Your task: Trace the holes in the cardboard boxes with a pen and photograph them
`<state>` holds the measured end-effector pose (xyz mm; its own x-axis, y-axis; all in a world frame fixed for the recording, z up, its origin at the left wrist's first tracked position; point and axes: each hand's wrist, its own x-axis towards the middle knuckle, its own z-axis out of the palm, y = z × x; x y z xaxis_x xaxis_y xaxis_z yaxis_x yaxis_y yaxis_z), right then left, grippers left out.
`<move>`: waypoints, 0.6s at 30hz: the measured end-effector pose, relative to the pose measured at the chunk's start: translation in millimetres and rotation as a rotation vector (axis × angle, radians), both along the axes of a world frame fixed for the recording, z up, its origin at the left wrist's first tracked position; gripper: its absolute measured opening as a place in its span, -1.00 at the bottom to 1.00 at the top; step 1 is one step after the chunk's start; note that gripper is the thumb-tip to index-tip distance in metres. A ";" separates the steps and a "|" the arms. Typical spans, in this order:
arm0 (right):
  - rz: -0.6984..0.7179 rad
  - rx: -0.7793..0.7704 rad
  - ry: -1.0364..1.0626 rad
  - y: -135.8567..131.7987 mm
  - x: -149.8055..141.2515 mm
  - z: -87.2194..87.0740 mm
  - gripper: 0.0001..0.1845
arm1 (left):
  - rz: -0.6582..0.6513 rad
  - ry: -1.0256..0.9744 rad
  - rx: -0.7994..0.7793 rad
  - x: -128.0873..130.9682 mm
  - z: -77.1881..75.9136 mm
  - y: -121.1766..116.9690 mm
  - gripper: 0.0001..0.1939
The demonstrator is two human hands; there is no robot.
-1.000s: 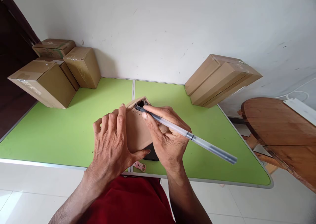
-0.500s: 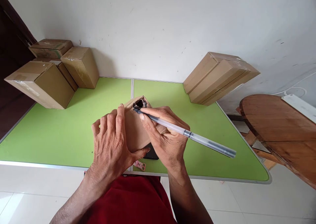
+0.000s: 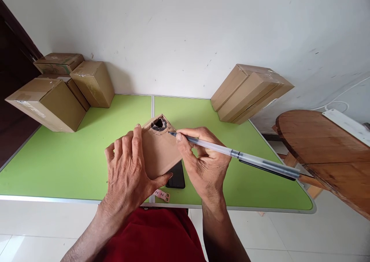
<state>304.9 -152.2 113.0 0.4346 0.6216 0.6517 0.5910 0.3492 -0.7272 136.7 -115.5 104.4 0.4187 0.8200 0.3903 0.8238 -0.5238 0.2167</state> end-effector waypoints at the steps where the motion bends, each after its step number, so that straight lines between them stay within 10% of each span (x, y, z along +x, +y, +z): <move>1: -0.010 0.007 0.008 0.8 0.5 -0.2 -0.91 | -0.002 0.007 0.004 0.0 0.4 -0.1 0.33; 13: -0.050 0.122 0.148 6.6 -0.7 -0.6 -0.89 | -0.042 0.049 0.050 -7.8 -3.4 8.3 0.34; 18: -0.244 0.062 0.027 16.9 59.9 -38.1 -0.73 | -0.008 0.020 -0.022 -18.0 0.8 17.8 0.34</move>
<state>364.8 -135.3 74.9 0.5845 0.4559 0.6712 0.6438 0.2430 -0.7256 118.6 -97.7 105.1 0.4324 0.8250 0.3639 0.8241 -0.5254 0.2119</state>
